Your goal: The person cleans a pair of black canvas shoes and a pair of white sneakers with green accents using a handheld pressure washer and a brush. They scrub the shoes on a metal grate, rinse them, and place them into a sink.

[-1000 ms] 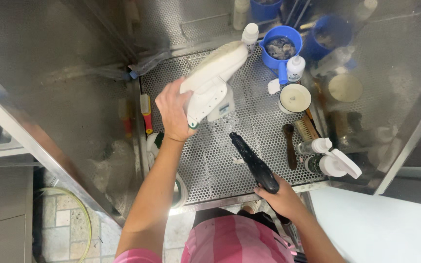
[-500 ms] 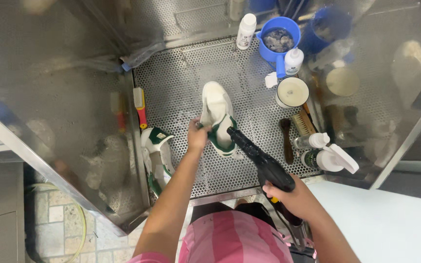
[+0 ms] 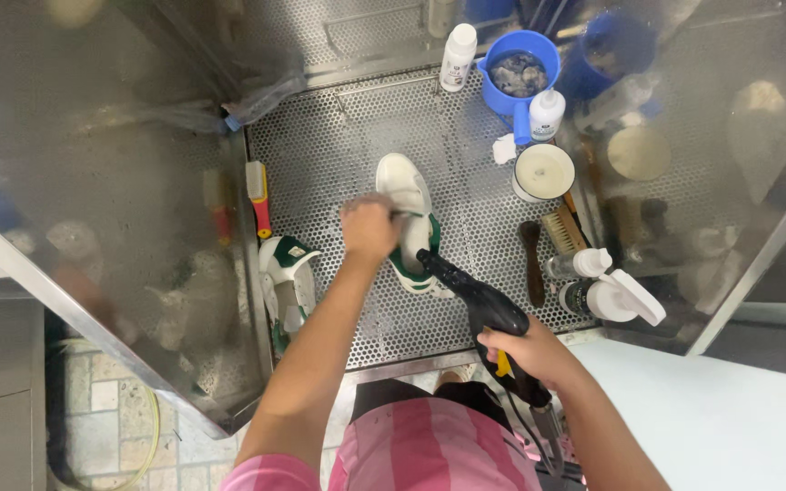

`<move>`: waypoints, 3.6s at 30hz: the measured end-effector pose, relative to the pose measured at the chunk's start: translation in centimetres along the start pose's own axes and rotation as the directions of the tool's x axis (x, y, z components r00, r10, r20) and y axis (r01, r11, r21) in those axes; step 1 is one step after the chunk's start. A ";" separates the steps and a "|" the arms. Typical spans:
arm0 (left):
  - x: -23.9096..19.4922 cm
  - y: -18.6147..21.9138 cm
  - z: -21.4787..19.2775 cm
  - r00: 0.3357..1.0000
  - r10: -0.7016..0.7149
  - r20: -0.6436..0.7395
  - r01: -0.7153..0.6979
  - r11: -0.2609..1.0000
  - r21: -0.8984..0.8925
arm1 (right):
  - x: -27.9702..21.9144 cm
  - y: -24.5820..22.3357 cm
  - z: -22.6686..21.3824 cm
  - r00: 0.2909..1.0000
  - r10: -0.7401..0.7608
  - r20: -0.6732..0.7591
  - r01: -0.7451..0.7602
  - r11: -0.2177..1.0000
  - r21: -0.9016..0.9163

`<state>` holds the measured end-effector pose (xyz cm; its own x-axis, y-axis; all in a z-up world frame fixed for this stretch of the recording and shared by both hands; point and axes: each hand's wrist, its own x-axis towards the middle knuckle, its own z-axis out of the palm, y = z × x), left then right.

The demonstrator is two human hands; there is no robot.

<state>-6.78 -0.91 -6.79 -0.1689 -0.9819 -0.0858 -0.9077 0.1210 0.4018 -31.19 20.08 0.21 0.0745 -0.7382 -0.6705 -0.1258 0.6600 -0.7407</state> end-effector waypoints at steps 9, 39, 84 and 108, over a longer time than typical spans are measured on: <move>-0.8 -1.6 -3.8 0.912 0.370 -0.176 -0.392 0.913 -0.110 | 3.5 0.0 -1.4 0.966 0.051 0.255 -0.139 0.929 0.342; -2.4 -0.8 -0.2 0.896 0.348 0.277 -0.385 0.919 0.089 | 3.9 -2.8 -3.1 0.953 0.151 0.264 -0.213 0.950 0.226; 0.1 -5.6 -5.8 0.923 -0.056 -0.381 -0.274 0.602 -0.750 | 1.5 8.5 -1.8 0.962 -0.045 -0.269 0.079 0.990 0.117; 2.1 -2.1 -3.8 0.964 -0.266 0.034 -0.031 -0.237 -0.971 | 0.5 6.1 -1.0 0.947 -0.058 -0.315 0.065 0.998 0.013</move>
<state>-3.79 -3.80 -4.39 0.0653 -0.9733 -0.2201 0.5932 -0.1395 0.7929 -32.95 23.57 -4.63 -0.2342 -0.7813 -0.5786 -0.1078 0.6123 -0.7832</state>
